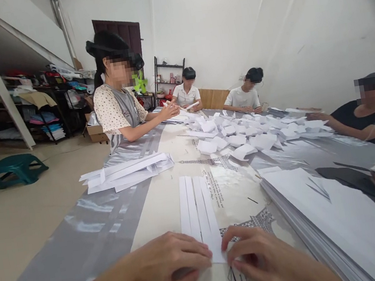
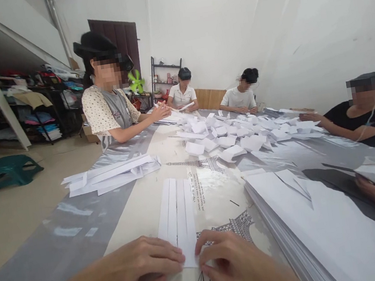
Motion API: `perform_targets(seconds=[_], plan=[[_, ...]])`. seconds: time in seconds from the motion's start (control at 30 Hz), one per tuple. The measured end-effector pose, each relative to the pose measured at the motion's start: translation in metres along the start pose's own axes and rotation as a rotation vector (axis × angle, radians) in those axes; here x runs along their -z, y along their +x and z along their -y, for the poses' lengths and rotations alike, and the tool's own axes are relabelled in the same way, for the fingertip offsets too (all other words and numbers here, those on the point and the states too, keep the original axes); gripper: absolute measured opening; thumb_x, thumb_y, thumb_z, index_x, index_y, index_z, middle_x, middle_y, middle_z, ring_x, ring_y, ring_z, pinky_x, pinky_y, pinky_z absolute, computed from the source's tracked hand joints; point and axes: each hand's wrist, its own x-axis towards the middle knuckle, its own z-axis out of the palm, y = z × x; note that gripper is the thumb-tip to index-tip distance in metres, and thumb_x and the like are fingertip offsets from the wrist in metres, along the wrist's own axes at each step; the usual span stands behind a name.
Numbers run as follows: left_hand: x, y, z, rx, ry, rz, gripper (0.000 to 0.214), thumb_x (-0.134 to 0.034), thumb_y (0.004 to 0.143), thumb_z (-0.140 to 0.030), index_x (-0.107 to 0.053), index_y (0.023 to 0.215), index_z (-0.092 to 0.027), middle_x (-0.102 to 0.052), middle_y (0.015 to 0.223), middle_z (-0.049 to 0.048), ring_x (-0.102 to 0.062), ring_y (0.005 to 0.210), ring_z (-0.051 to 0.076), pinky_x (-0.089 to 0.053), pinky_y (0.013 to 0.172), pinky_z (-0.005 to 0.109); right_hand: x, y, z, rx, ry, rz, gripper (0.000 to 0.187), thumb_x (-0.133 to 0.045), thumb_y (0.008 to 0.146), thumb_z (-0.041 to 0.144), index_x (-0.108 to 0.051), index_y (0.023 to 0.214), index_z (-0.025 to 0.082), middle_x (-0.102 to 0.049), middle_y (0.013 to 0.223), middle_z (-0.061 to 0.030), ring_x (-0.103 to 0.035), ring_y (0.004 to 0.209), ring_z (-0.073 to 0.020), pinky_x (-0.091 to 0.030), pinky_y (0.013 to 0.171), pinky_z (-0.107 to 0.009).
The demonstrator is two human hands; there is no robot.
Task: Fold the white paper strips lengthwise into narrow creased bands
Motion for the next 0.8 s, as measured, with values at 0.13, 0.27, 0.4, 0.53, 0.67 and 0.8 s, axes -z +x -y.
perform_targets(seconds=[0.13, 0.27, 0.4, 0.53, 0.67, 0.8], plan=[[-0.0027, 0.0011, 0.0000, -0.048, 0.173, 0.016, 0.035, -0.055, 0.092, -0.014, -0.064, 0.126, -0.016, -0.073, 0.120, 0.0109, -0.072, 0.105, 0.023, -0.056, 0.100, 0.038, -0.0004, 0.0013, 0.0023, 0.009, -0.053, 0.025, 0.026, -0.055, 0.098, 0.027, -0.073, 0.117, 0.033, -0.065, 0.121, -0.0025, -0.054, 0.060, -0.0079, -0.049, 0.070, -0.029], [-0.0048, 0.0014, 0.0005, -0.078, 0.196, -0.005, 0.032, -0.051, 0.093, -0.013, -0.065, 0.122, -0.014, -0.074, 0.120, 0.0105, -0.072, 0.104, 0.023, -0.055, 0.102, 0.037, -0.0017, 0.0029, 0.0047, 0.025, -0.131, 0.038, 0.027, -0.050, 0.102, 0.030, -0.077, 0.105, 0.031, -0.065, 0.122, -0.0017, -0.052, 0.059, -0.0073, -0.047, 0.066, -0.029], [-0.0032, 0.0024, -0.0008, -0.070, 0.153, -0.027, 0.032, -0.051, 0.092, -0.012, -0.065, 0.120, -0.015, -0.074, 0.120, 0.0096, -0.072, 0.104, 0.022, -0.054, 0.103, 0.036, -0.0035, 0.0020, 0.0041, 0.036, -0.187, 0.024, 0.030, -0.050, 0.101, 0.028, -0.078, 0.089, 0.024, -0.068, 0.120, -0.0028, -0.054, 0.060, -0.0083, -0.046, 0.066, -0.030], [-0.0008, 0.0034, -0.0028, -0.030, 0.158, 0.019, 0.036, -0.050, 0.093, -0.013, -0.063, 0.126, -0.016, -0.073, 0.121, 0.0097, -0.071, 0.105, 0.023, -0.055, 0.100, 0.037, -0.0033, 0.0001, 0.0028, 0.037, -0.191, 0.013, 0.033, -0.051, 0.101, 0.028, -0.076, 0.081, 0.021, -0.069, 0.119, -0.0034, -0.057, 0.062, -0.0091, -0.046, 0.066, -0.030], [-0.0017, 0.0037, -0.0028, -0.038, 0.189, 0.037, 0.037, -0.050, 0.094, -0.014, -0.062, 0.129, -0.014, -0.074, 0.120, 0.0112, -0.071, 0.104, 0.024, -0.055, 0.098, 0.038, -0.0029, -0.0008, -0.0009, 0.035, -0.148, 0.001, 0.034, -0.052, 0.100, 0.026, -0.071, 0.072, 0.019, -0.069, 0.118, -0.0017, -0.056, 0.061, -0.0075, -0.047, 0.067, -0.029], [-0.0041, 0.0046, -0.0015, -0.047, 0.109, -0.030, 0.037, -0.051, 0.090, -0.010, -0.067, 0.122, -0.016, -0.076, 0.119, 0.0104, -0.073, 0.105, 0.024, -0.056, 0.100, 0.037, -0.0034, -0.0011, -0.0029, 0.027, -0.118, -0.010, 0.037, -0.054, 0.100, 0.025, -0.064, 0.065, 0.017, -0.069, 0.118, -0.0011, -0.056, 0.060, -0.0066, -0.048, 0.068, -0.029]])
